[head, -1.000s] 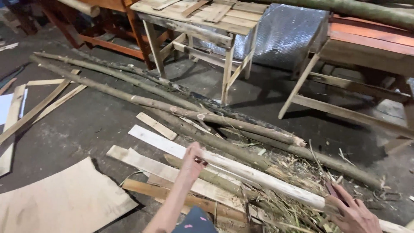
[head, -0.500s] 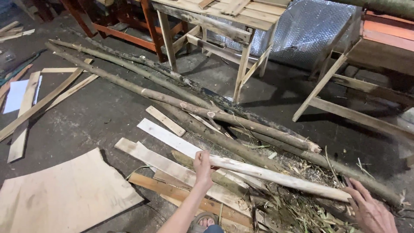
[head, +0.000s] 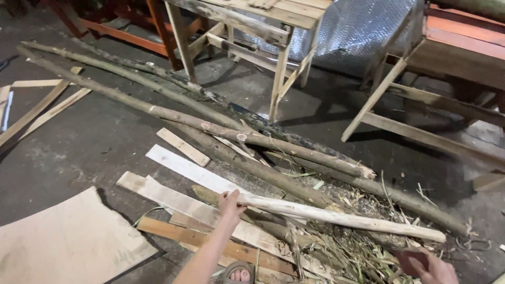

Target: The person sits on the floor and smooths a long, light-colored wooden stick using a sanding block. They rotate the stick to sand different sides and then place it on the floor among other wood pieces. The person then reaches for a pile of raw branches on a nearby table.

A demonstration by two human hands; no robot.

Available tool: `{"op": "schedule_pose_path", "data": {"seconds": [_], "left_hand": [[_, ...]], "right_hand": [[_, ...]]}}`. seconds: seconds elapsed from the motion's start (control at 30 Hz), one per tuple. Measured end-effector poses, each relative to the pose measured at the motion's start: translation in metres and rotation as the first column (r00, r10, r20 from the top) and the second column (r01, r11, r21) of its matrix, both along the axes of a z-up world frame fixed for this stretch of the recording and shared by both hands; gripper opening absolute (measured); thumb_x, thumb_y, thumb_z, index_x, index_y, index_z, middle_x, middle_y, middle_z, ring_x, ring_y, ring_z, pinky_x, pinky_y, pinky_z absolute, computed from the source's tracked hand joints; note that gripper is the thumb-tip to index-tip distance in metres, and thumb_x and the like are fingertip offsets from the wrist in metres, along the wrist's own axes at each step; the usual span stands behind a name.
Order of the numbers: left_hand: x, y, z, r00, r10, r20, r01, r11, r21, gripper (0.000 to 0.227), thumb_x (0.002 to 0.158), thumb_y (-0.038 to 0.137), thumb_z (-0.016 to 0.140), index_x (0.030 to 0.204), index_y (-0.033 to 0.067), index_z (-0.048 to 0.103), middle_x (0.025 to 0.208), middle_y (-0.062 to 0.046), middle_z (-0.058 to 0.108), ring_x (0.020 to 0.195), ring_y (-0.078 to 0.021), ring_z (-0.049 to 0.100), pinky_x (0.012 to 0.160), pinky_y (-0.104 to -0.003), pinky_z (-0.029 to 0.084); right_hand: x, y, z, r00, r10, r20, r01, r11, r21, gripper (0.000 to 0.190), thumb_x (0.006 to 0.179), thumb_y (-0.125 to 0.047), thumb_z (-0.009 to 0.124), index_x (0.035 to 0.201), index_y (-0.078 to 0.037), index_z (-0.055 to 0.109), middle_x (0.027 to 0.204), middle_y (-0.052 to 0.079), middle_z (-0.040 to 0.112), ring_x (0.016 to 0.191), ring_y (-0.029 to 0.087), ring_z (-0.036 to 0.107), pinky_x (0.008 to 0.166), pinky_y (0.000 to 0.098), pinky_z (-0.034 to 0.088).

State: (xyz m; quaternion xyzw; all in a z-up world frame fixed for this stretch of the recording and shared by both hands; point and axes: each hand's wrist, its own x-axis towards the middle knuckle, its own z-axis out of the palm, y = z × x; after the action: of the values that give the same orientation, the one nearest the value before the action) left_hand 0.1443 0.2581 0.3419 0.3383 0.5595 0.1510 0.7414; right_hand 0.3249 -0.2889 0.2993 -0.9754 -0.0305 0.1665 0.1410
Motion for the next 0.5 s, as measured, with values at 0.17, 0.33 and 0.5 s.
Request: {"op": "schedule_pose_path", "data": {"seconds": [0.17, 0.33, 0.5], "left_hand": [[0.009, 0.013, -0.056, 0.999, 0.034, 0.005, -0.034, 0.999, -0.01, 0.044, 0.09, 0.015, 0.058, 0.125, 0.0042, 0.036, 0.117, -0.019, 0.047, 0.09, -0.0363, 0.058, 0.076, -0.045, 0.056], [0.011, 0.017, -0.071, 0.999, 0.016, -0.031, -0.016, 1.0, 0.006, 0.046, 0.088, 0.018, 0.06, 0.125, 0.0026, 0.038, 0.112, -0.019, 0.048, 0.084, -0.0321, 0.057, 0.072, -0.041, 0.053], [0.007, 0.007, -0.019, 0.998, 0.023, -0.052, -0.023, 1.0, 0.001, 0.045, 0.086, 0.016, 0.063, 0.12, -0.0017, 0.039, 0.117, -0.019, 0.048, 0.1, -0.032, 0.056, 0.091, -0.045, 0.051]], "right_hand": [[-0.032, 0.007, -0.041, 0.984, -0.176, 0.013, 0.174, 0.981, 0.088, 0.034, 0.083, -0.02, 0.068, 0.117, -0.017, 0.07, 0.096, 0.011, 0.079, 0.077, 0.025, 0.076, 0.072, 0.035, 0.059], [-0.05, -0.007, -0.078, 0.963, -0.269, 0.026, 0.258, 0.944, 0.207, 0.043, 0.077, -0.03, 0.071, 0.114, -0.008, 0.07, 0.097, 0.015, 0.076, 0.09, 0.029, 0.071, 0.082, 0.0353, 0.052], [-0.081, 0.039, -0.019, 0.649, -0.058, 0.759, -0.16, 0.965, 0.21, 0.015, 0.064, -0.017, 0.078, 0.076, -0.011, 0.07, 0.084, 0.009, 0.066, 0.065, 0.02, 0.062, 0.059, 0.0304, 0.048]]}}
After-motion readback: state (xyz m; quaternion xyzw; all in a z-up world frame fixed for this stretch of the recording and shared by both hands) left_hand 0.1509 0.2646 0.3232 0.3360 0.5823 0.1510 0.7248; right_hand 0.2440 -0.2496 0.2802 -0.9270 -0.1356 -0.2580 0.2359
